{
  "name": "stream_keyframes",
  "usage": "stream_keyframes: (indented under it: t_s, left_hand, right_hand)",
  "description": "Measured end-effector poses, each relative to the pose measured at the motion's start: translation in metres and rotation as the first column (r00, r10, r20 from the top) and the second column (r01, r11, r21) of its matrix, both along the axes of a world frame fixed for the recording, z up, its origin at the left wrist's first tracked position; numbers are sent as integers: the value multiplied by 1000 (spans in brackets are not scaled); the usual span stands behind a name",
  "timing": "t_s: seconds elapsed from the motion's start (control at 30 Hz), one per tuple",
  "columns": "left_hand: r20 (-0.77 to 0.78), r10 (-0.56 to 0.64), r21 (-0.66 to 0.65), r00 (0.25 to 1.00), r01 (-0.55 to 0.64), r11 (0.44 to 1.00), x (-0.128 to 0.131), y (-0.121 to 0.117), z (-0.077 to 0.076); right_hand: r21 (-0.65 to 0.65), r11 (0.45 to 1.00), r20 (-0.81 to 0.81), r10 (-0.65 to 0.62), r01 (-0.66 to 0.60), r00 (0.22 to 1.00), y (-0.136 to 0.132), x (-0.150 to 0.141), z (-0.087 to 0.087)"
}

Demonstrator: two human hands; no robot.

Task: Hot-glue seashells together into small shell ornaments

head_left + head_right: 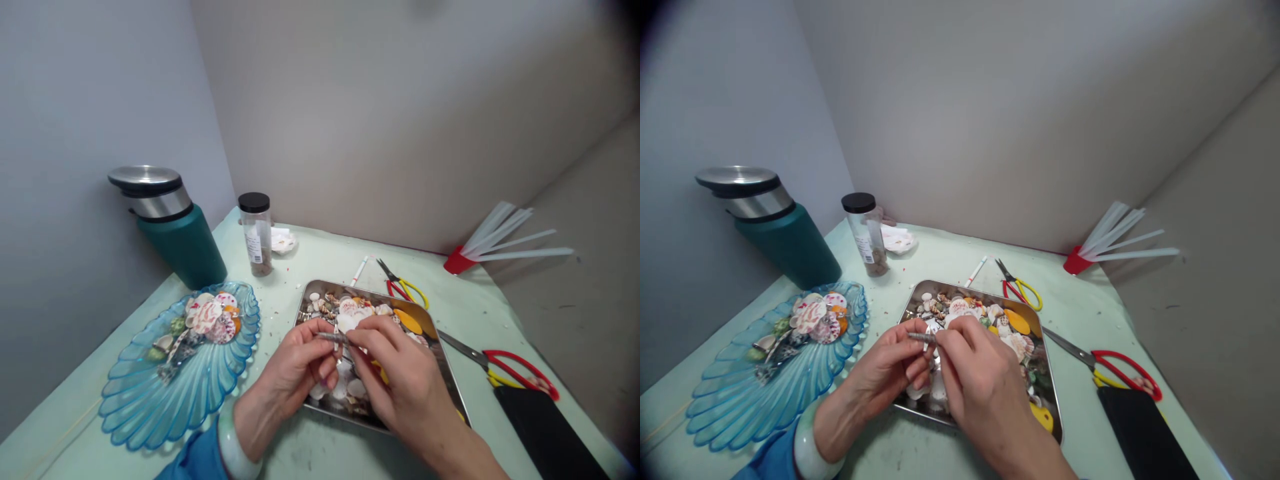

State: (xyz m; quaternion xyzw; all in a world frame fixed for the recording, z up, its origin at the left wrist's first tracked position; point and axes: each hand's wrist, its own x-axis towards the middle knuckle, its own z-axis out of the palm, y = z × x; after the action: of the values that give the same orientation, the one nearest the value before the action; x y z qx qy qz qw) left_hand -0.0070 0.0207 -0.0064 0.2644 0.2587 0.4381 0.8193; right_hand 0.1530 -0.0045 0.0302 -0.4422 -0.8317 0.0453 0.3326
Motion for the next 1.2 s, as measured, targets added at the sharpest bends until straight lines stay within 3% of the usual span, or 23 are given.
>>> stream_keyframes:
  t_s: [0.17,0.47,0.77,1.2]
  left_hand:
    - [-12,3,3,1000,-3,1000,1,0,-1]
    - [-23,39,25,999,-39,999,1,0,1]
    - [-80,23,72,996,-17,997,1,-1,3]
    - [-240,119,144,963,-86,986,5,-3,-1]
  right_hand:
    - [-4,1000,8,-11,11,1000,1,1,2]
    - [-123,991,-62,-66,58,996,4,0,2]
    - [-366,926,-261,-192,87,946,4,1,1]
    - [-322,941,-203,-180,108,963,3,-1,-5]
